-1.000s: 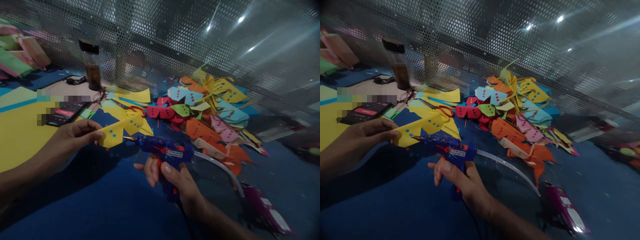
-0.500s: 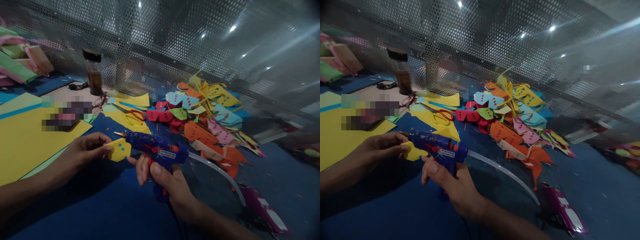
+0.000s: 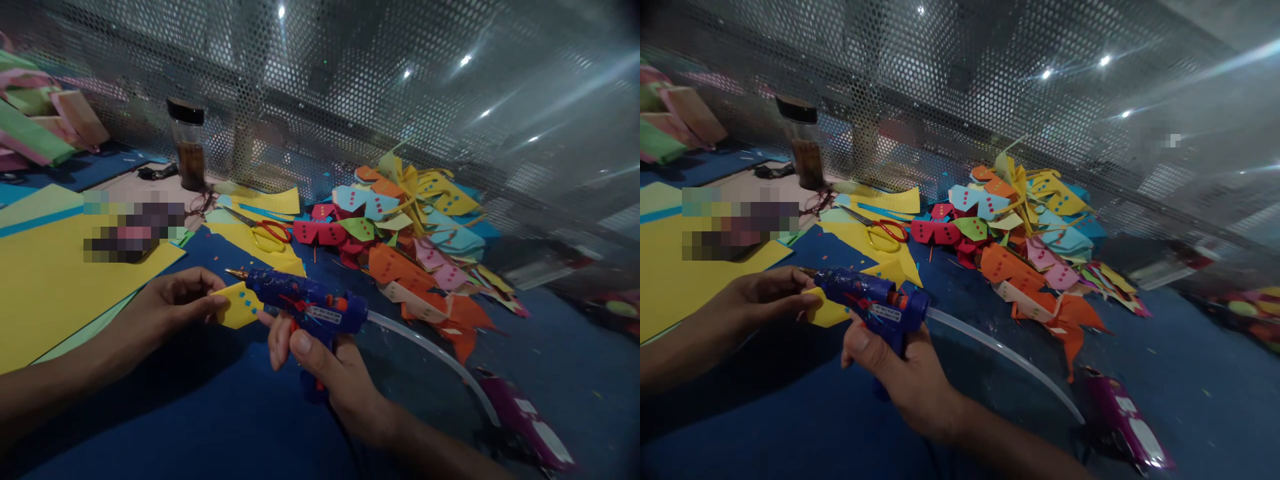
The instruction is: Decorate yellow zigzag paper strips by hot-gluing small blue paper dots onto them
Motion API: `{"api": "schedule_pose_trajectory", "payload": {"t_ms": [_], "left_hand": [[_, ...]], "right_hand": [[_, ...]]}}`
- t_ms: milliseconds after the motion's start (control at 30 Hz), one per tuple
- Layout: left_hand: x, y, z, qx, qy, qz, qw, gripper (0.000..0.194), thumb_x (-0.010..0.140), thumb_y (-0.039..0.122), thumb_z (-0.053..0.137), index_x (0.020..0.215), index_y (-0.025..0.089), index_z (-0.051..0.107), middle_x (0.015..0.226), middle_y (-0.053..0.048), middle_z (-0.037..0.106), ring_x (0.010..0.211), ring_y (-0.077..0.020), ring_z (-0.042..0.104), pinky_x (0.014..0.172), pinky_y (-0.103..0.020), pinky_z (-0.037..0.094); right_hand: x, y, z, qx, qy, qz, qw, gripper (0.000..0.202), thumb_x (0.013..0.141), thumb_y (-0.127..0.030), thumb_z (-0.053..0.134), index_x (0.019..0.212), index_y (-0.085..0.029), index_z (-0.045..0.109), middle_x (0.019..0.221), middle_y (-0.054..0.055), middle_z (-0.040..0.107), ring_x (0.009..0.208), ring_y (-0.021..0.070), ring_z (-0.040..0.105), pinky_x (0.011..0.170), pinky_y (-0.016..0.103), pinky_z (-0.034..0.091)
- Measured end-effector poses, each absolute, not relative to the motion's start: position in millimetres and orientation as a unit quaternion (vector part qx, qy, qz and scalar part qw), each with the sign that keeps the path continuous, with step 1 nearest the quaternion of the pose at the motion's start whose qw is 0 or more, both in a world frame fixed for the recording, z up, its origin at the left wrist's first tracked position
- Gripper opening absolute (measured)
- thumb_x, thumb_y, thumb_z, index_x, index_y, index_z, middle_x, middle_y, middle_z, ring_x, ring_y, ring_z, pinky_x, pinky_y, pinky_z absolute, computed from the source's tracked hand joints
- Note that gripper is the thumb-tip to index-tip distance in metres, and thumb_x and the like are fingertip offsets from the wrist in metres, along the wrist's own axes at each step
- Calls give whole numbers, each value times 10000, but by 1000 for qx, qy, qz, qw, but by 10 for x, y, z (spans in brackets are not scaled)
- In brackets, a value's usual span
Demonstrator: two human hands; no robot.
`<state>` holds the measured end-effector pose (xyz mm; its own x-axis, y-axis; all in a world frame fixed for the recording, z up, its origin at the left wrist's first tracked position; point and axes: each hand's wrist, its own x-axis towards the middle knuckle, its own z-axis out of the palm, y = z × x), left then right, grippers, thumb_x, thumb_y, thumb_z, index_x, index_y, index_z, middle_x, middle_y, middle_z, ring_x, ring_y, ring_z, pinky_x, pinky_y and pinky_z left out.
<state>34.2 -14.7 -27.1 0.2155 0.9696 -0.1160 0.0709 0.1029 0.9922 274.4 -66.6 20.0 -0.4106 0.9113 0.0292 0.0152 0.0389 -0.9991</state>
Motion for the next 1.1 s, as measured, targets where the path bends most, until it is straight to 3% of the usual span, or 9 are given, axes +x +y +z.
{"api": "schedule_pose_trajectory", "payload": {"t_ms": [200,500,800,933,1100], "left_hand": [[347,-141,-286,534,479,397,573,209,781,451,816,763,272,710,664,24,681,626,-161,601,590,-243,437],[334,-132,-312,535,478,387,579,255,786,497,819,785,266,710,683,30,660,640,-151,578,606,-240,427],[327,-105,-274,515,480,406,583,286,736,486,853,786,241,714,633,49,646,608,-119,535,589,-229,392],[288,-68,-239,515,497,417,560,250,755,450,838,818,234,729,667,47,671,637,-122,571,627,-237,433],[251,-27,-192,501,505,443,545,217,723,386,844,814,225,730,646,42,670,632,-134,591,627,-256,459]], "right_hand": [[2732,-668,172,-383,-596,591,386,455,953,-643,591,790,-220,630,788,23,606,799,189,591,786,363,510],[2760,-683,144,-392,-600,587,376,491,941,-671,595,761,-216,641,778,23,598,788,187,580,957,430,515],[2802,-708,211,-450,-628,522,360,570,913,-768,546,773,-220,613,784,34,615,772,194,603,721,355,531],[2946,-795,162,-513,-642,479,307,573,879,-792,572,802,-230,645,788,34,626,709,183,592,630,324,535],[3160,-896,-47,-567,-676,383,276,425,889,-679,664,941,-265,740,821,41,671,780,225,659,682,338,576]]}}
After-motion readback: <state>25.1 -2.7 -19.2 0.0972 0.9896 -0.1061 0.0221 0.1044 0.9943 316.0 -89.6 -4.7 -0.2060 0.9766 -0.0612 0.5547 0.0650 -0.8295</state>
